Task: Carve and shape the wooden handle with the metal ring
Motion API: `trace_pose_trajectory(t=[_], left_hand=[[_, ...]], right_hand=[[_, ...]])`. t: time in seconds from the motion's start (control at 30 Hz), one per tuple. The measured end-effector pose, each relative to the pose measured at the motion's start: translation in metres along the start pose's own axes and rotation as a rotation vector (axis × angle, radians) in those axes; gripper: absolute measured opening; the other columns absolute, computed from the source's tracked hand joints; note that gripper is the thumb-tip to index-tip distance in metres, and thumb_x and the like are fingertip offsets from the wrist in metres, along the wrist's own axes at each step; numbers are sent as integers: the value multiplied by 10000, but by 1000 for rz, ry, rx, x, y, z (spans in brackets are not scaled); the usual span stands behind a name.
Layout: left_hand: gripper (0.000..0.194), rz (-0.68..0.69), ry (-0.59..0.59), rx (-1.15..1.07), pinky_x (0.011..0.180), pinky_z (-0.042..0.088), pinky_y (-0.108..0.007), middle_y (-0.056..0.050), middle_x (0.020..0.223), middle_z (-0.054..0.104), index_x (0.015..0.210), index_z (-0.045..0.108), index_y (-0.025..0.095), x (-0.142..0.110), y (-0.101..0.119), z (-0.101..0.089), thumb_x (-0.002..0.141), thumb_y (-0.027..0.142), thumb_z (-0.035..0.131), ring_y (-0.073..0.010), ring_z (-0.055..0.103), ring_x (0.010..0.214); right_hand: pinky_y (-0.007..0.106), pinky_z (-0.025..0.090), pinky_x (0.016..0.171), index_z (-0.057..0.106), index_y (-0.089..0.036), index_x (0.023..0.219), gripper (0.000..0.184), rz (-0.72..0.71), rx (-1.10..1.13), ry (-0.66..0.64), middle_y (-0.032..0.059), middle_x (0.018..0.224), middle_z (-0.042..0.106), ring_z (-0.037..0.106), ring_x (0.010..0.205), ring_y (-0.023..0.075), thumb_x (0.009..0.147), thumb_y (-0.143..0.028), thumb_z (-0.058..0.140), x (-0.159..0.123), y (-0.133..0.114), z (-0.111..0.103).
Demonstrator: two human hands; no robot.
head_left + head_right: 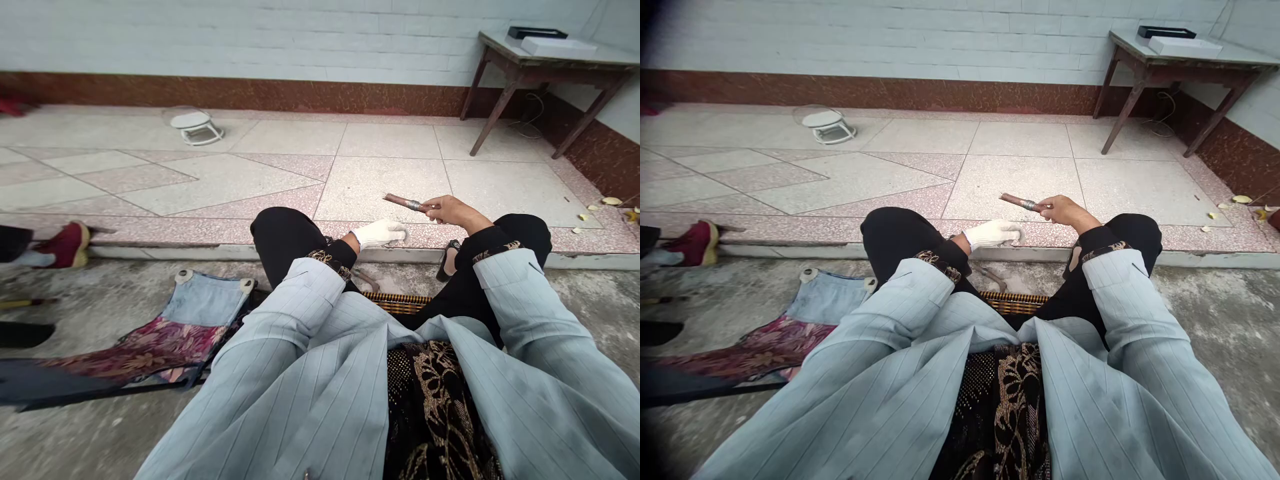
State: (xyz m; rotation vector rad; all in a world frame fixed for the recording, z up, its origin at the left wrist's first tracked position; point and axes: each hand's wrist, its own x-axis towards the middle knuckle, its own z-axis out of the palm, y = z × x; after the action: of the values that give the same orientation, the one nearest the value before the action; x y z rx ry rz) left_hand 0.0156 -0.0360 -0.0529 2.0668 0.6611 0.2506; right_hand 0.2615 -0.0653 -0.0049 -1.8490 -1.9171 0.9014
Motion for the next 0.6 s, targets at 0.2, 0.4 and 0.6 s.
trace_pose_trajectory(t=[0.2,0.4,0.6], left_hand=[[258,54,-25,134,695,414,-227,-28,746,646,888,709,134,-1,10,-6,862,319,530,-129,541,693],[297,60,108,153,667,388,-249,-22,725,604,875,693,133,0,12,-24,878,332,473,-114,500,638],[206,-26,183,47,589,351,-236,-12,685,568,831,669,136,3,1,-30,840,288,530,-102,459,593]], right_hand=[[323,433,777,739,-203,1204,397,-28,-475,-74,119,1124,699,615,999,271,835,-226,595,6,6,4],[305,462,755,696,-215,1290,459,-28,-328,-376,85,1029,734,640,834,206,836,-204,630,0,2,3],[289,453,807,730,-195,1230,487,-173,-57,-648,83,1088,726,617,888,188,760,-318,749,-5,4,1]])
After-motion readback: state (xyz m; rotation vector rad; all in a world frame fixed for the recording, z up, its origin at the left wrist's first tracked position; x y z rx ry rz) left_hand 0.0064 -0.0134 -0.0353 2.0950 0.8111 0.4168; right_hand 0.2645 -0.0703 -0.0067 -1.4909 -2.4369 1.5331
